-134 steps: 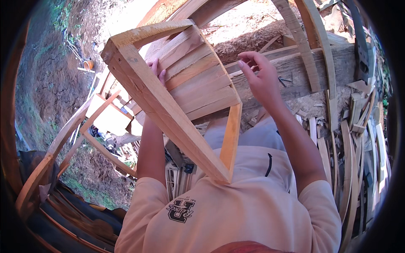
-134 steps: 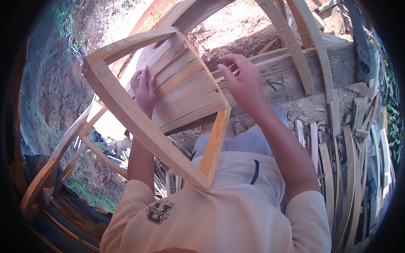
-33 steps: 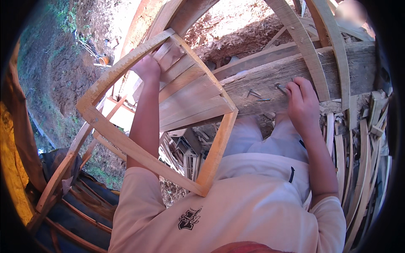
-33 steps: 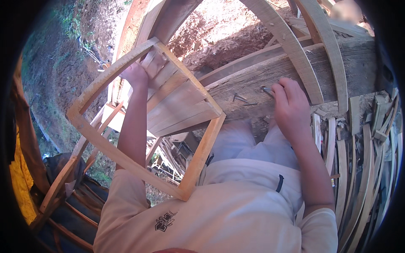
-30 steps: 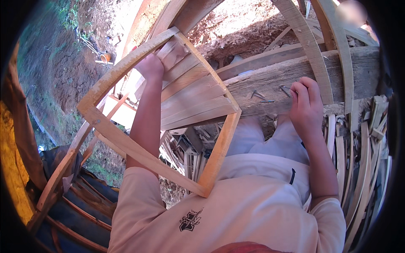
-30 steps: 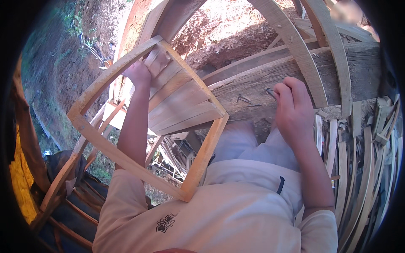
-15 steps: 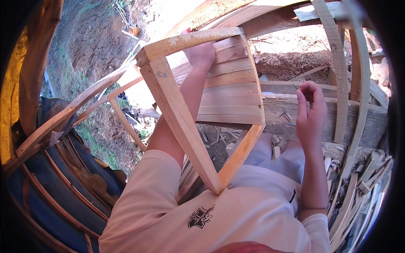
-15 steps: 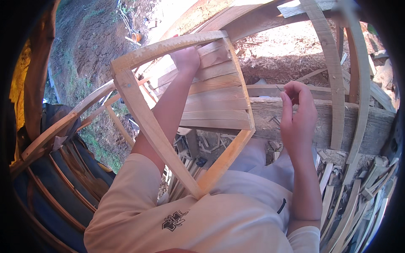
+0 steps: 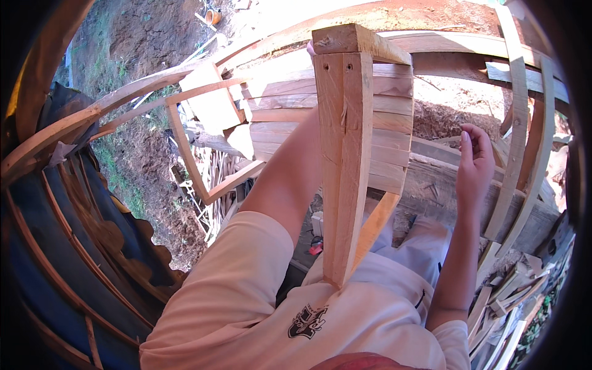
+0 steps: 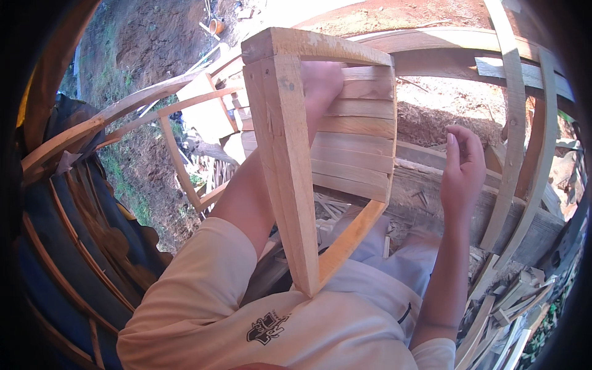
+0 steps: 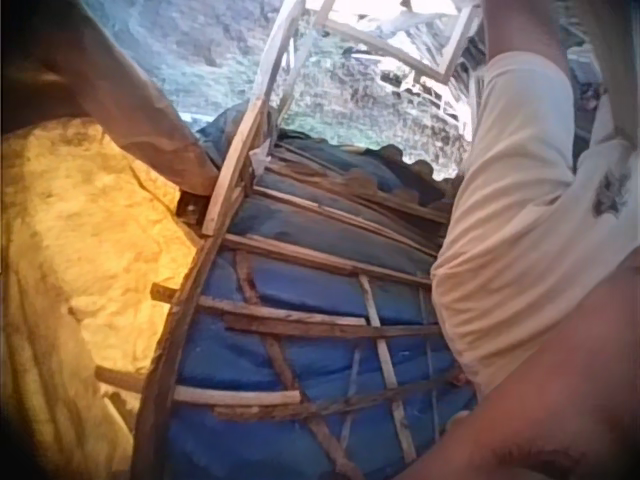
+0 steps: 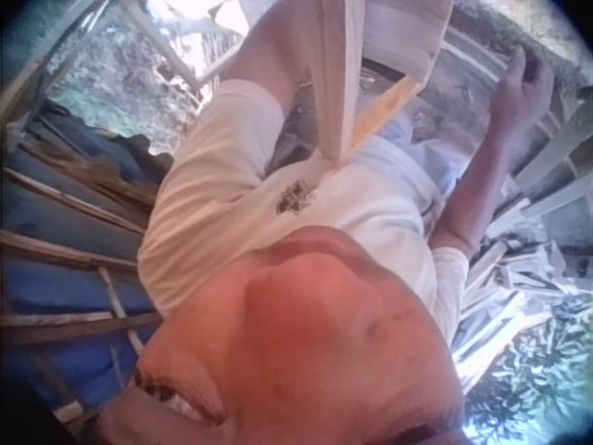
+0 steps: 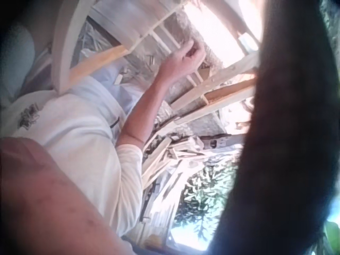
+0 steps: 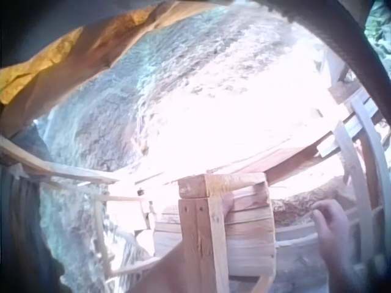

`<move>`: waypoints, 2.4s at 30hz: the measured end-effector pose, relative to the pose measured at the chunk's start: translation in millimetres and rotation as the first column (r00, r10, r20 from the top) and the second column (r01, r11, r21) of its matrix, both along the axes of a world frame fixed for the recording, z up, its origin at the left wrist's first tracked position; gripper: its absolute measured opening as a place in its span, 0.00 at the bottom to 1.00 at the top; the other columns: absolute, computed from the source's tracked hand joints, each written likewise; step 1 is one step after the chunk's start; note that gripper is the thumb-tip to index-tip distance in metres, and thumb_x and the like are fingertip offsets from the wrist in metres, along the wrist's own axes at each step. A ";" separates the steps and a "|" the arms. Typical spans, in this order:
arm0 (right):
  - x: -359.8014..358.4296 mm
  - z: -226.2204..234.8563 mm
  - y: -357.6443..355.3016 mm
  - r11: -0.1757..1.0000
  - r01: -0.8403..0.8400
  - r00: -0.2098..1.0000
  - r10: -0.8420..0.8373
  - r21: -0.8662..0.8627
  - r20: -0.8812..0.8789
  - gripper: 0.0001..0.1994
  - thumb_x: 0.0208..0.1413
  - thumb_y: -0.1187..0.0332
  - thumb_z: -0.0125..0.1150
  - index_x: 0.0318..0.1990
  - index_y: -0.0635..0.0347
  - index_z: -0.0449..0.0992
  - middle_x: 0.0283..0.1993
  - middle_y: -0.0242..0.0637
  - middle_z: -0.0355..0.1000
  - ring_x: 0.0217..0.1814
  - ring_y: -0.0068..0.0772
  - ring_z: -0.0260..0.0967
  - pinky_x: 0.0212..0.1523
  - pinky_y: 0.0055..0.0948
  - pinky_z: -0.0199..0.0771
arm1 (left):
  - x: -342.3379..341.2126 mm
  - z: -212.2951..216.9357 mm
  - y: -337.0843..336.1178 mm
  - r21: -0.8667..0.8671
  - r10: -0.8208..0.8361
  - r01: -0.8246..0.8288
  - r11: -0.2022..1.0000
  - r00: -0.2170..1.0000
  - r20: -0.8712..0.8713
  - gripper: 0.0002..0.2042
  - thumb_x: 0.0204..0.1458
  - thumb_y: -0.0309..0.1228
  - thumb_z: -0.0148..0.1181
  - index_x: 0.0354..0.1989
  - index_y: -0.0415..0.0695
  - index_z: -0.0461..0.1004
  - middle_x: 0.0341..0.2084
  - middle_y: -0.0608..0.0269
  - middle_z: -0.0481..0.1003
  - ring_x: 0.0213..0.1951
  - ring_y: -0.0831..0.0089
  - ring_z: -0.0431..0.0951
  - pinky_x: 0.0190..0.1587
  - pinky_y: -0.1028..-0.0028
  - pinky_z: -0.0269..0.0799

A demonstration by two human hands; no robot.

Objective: The person assembles a wooden chair by hand, fitting slats into the frame and adjusting the components. The person works outdoors in a cluttered area with wood scraps, handling the chair parts directly without visible tools.

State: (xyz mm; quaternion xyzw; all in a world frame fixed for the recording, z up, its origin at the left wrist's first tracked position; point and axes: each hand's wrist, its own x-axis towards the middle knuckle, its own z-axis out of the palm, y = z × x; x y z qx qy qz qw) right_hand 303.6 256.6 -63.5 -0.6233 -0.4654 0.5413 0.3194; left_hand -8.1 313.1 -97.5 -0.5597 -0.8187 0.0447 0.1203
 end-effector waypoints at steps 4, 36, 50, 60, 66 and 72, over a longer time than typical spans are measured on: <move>-20.8 1.1 14.0 0.981 -0.131 0.990 0.120 0.145 0.080 0.05 0.65 0.74 0.56 0.44 0.63 0.77 0.41 0.37 0.74 0.45 0.31 0.71 0.49 0.30 0.70 | -2.3 -8.7 7.0 0.077 0.023 -0.002 0.997 0.964 -0.267 0.09 0.59 0.30 0.52 0.44 0.41 0.68 0.44 0.56 0.63 0.52 0.61 0.64 0.62 0.64 0.59; -91.6 0.0 29.9 0.584 -0.679 0.714 0.382 0.446 0.587 0.04 0.55 0.76 0.54 0.38 0.60 0.72 0.63 0.30 0.72 0.72 0.37 0.62 0.63 0.40 0.68 | -154.1 20.3 -120.5 0.228 -0.024 -0.067 0.971 0.927 0.374 0.21 0.64 0.33 0.52 0.61 0.34 0.60 0.58 0.40 0.62 0.63 0.45 0.59 0.67 0.50 0.53; -92.0 9.1 32.3 0.655 -0.584 0.810 0.431 0.479 0.397 0.01 0.58 0.77 0.56 0.35 0.62 0.71 0.62 0.32 0.73 0.70 0.41 0.64 0.62 0.42 0.71 | -175.6 11.4 -156.7 0.212 0.015 -0.099 0.972 0.931 0.365 0.22 0.68 0.36 0.45 0.65 0.34 0.61 0.63 0.36 0.58 0.65 0.40 0.57 0.69 0.48 0.51; -92.6 8.3 33.8 0.677 -0.574 0.818 0.453 0.461 0.355 0.01 0.58 0.77 0.57 0.35 0.63 0.71 0.62 0.33 0.73 0.69 0.43 0.64 0.61 0.42 0.72 | -179.3 7.9 -159.3 0.201 0.022 -0.091 0.975 0.947 0.321 0.22 0.67 0.36 0.47 0.63 0.33 0.62 0.62 0.37 0.60 0.65 0.41 0.58 0.69 0.48 0.50; -94.5 7.3 34.7 0.706 -0.546 0.838 0.456 0.450 0.301 0.01 0.58 0.77 0.56 0.35 0.63 0.71 0.60 0.38 0.73 0.68 0.46 0.65 0.61 0.42 0.72 | -181.1 6.8 -159.6 0.217 0.004 -0.078 0.973 0.946 0.323 0.22 0.66 0.36 0.48 0.62 0.33 0.62 0.61 0.37 0.60 0.65 0.41 0.58 0.69 0.47 0.50; -92.6 -6.9 34.6 0.690 -0.548 0.836 0.445 0.472 0.320 0.02 0.58 0.77 0.55 0.37 0.65 0.73 0.59 0.41 0.73 0.67 0.47 0.66 0.60 0.42 0.73 | -181.5 5.5 -160.3 0.230 -0.011 -0.065 0.971 0.950 0.312 0.21 0.66 0.36 0.49 0.62 0.34 0.62 0.61 0.37 0.61 0.64 0.40 0.58 0.68 0.46 0.50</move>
